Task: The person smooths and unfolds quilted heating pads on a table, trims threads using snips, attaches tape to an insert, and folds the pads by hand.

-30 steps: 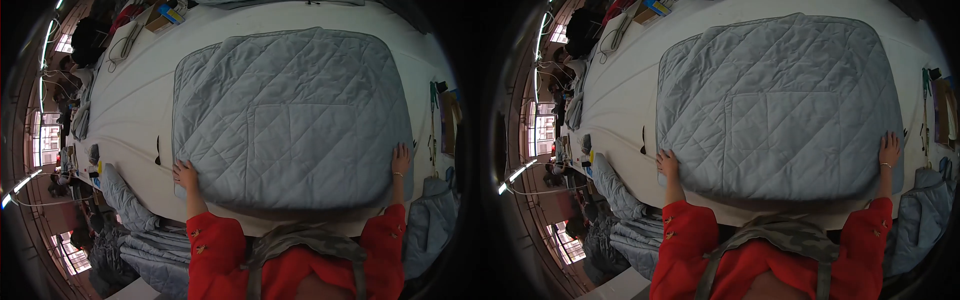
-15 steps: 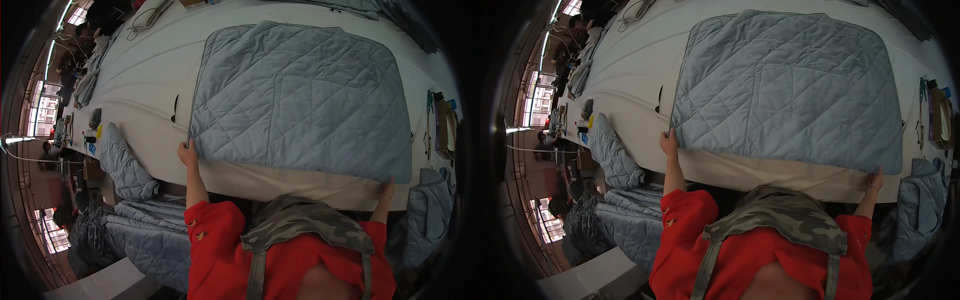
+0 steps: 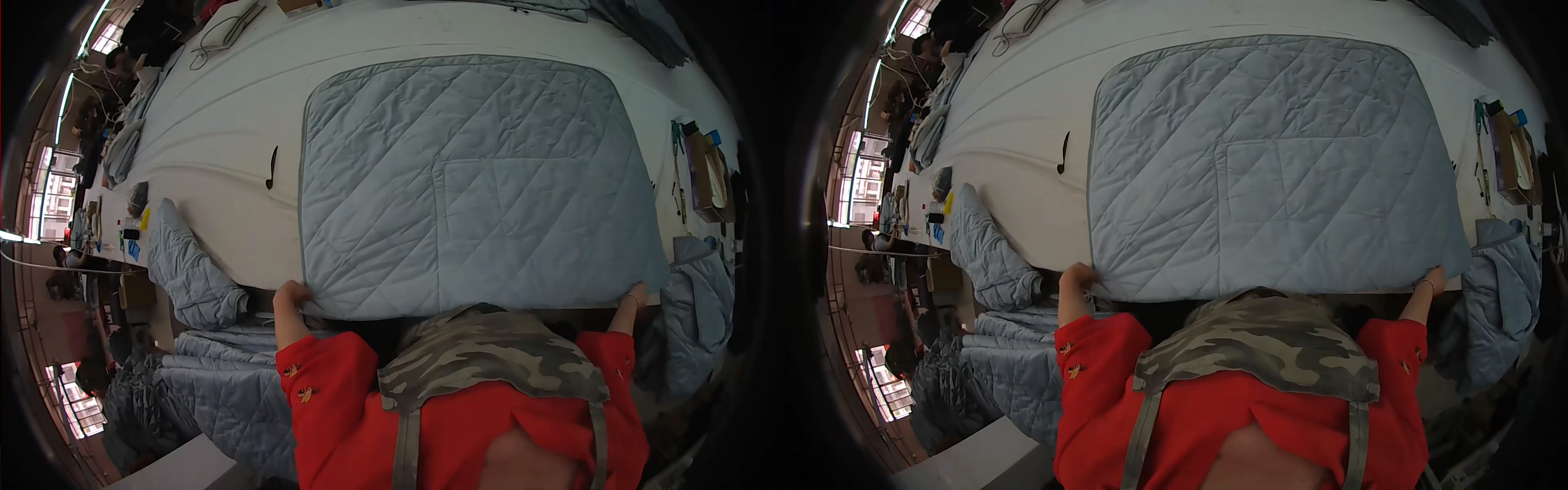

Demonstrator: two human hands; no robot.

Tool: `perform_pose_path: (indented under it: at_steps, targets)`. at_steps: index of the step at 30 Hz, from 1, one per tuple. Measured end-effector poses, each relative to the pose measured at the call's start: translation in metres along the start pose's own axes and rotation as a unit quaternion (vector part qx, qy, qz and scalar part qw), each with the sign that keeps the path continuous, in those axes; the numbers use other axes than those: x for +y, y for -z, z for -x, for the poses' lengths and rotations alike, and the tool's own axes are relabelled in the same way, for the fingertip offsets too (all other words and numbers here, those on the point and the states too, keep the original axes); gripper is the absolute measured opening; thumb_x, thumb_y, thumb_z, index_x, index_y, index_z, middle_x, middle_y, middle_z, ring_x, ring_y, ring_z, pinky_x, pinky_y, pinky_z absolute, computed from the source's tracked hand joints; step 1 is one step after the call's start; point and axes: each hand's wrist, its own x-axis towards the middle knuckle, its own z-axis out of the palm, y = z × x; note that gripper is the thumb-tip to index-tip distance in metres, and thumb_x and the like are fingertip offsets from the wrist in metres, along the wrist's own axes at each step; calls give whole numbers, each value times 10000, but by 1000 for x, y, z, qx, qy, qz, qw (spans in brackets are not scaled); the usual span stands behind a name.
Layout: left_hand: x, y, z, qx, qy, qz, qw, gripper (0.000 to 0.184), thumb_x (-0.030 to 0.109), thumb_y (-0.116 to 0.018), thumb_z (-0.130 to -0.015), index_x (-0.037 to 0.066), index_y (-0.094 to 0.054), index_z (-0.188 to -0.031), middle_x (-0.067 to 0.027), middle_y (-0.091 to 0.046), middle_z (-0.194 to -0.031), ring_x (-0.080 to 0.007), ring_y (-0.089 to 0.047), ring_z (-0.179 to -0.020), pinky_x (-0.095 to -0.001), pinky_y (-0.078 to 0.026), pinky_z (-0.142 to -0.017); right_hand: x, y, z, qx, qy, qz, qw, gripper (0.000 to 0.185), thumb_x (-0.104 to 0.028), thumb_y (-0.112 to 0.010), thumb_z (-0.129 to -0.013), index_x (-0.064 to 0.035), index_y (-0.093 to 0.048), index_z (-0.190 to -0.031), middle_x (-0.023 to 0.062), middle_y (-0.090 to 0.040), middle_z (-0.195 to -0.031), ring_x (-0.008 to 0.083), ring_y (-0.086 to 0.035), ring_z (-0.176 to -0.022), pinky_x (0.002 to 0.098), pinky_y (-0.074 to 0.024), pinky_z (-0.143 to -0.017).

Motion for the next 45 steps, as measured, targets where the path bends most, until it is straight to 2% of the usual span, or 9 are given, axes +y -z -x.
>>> perform_pose_path:
  at_steps: [1,4,6,8,16,20,25,33,45]
  targets:
    - [1,10,3,2,-6,6,1000,277,210,-600,-687,-43,-591,-800,-138,-634,-838,-236,-609,-826,-396,-483,-683,17,0,-18,14,15,33,999,609,-308,-582,-764,27,-409,-1242,190,-469,-1227,340,-515,-1034,418,-434,-859]
    - [-6,44,-33,-93,-137,-346,924,285,207,-599,-689,-20,-603,-861,-149,-632,-880,-257,-613,-864,-398,-492,-699,31,-19,-21,87,30,91,992,573,-316,-579,-763,-27,-434,-1236,172,-476,-1221,333,-514,-1035,427,-427,-873]
    - [6,68,-62,144,-112,-117,976,255,210,-573,-702,31,-617,-878,-145,-636,-853,-288,-615,-800,-393,-487,-673,24,-23,-14,147,29,106,983,551,-320,-577,-765,-61,-447,-1234,153,-472,-1229,322,-506,-1051,432,-420,-885]
    - [67,92,-21,335,-108,55,935,278,231,-541,-732,82,-607,-957,-162,-620,-938,-320,-594,-876,-414,-473,-751,-14,-34,16,178,109,269,940,507,-314,-567,-775,-147,-454,-1240,107,-449,-1262,299,-471,-1102,430,-400,-916]
    - [286,116,-34,451,-382,49,805,404,280,-563,-773,115,-538,-1141,-114,-466,-1250,-305,-410,-1167,-398,-361,-948,-72,-204,37,70,606,278,742,487,-286,-592,-786,-153,-461,-1235,118,-397,-1314,323,-367,-1201,425,-339,-969]
    - [400,126,-23,458,-450,22,766,486,320,-542,-807,140,-447,-1249,-116,-347,-1357,-324,-258,-1280,-454,-270,-1009,-125,-303,121,-82,680,268,678,483,-290,-569,-808,-164,-446,-1257,112,-370,-1343,313,-325,-1240,405,-299,-999]
    - [486,148,-38,419,-499,3,758,474,333,-499,-841,144,-427,-1269,-99,-325,-1374,-289,-207,-1309,-450,-219,-1033,-162,-411,198,-245,706,220,627,489,-342,-527,-837,-187,-416,-1287,73,-342,-1371,269,-297,-1266,411,-259,-1020]
    - [518,154,-81,481,-478,-14,735,458,317,-526,-800,129,-476,-1215,-66,-428,-1292,-269,-350,-1205,-416,-270,-991,-171,-509,257,-157,749,332,551,471,-436,-415,-871,-251,-392,-1304,16,-306,-1396,230,-248,-1293,429,-175,-1058]
    - [528,155,-86,539,-450,41,711,480,305,-544,-725,76,-520,-1146,-62,-483,-1168,-264,-409,-1100,-417,-294,-939,-168,-516,257,-147,748,309,569,454,-446,-437,-855,-272,-431,-1274,-15,-337,-1377,211,-268,-1283,420,-167,-1064]
